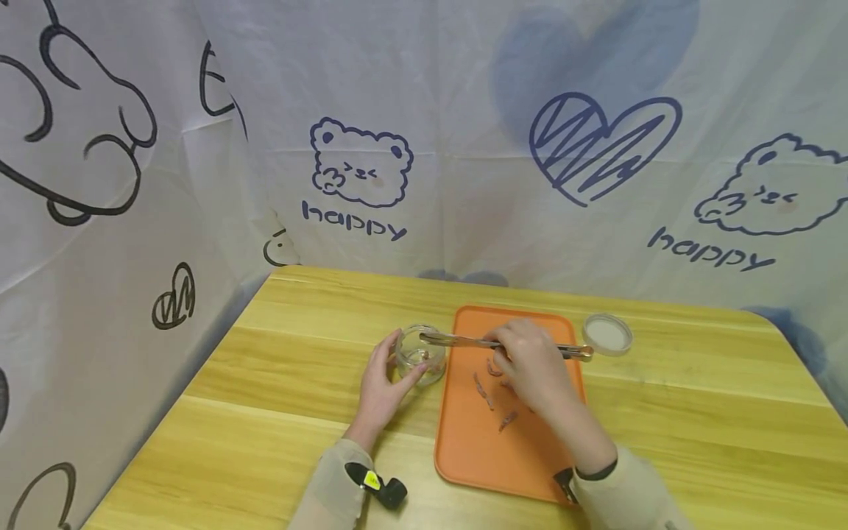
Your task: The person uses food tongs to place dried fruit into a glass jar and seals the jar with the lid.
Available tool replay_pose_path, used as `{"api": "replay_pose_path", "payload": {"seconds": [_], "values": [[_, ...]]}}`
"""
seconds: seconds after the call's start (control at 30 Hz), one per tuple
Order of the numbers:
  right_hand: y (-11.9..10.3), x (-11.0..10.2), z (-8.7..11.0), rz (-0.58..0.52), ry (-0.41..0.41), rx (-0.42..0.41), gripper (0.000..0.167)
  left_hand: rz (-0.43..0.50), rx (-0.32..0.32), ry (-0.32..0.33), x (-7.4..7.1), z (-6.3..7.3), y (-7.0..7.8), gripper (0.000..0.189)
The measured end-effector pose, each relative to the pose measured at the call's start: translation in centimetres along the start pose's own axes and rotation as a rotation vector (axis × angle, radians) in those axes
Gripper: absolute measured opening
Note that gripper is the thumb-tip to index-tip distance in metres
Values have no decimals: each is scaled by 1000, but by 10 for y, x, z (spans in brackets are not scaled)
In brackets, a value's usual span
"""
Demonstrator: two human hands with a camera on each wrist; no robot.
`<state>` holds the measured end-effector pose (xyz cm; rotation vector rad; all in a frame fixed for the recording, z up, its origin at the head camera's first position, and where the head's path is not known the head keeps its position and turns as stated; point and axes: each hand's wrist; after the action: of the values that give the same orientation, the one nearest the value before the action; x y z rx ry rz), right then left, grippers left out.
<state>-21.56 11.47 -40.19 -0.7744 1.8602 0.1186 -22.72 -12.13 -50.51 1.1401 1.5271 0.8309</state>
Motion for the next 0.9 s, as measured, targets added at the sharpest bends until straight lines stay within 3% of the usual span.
{"api": "replay_pose_path", "payload": {"seconds": [0.3, 0.9], "values": [[-2, 2, 3, -1, -39, 46, 15, -12, 18, -2, -2, 3, -1, 74], [4, -6, 8, 15, -26, 64, 21, -8, -1, -12, -3, 4, 2, 73]]}}
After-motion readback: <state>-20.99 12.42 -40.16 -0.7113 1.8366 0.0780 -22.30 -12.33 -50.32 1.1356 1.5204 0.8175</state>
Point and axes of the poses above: each hand's wrist, its own z-axis away from the middle knuckle, its own x-axis out of the palm, y = z × x, and after that the axes turned 6 degrees about -y, right-handed
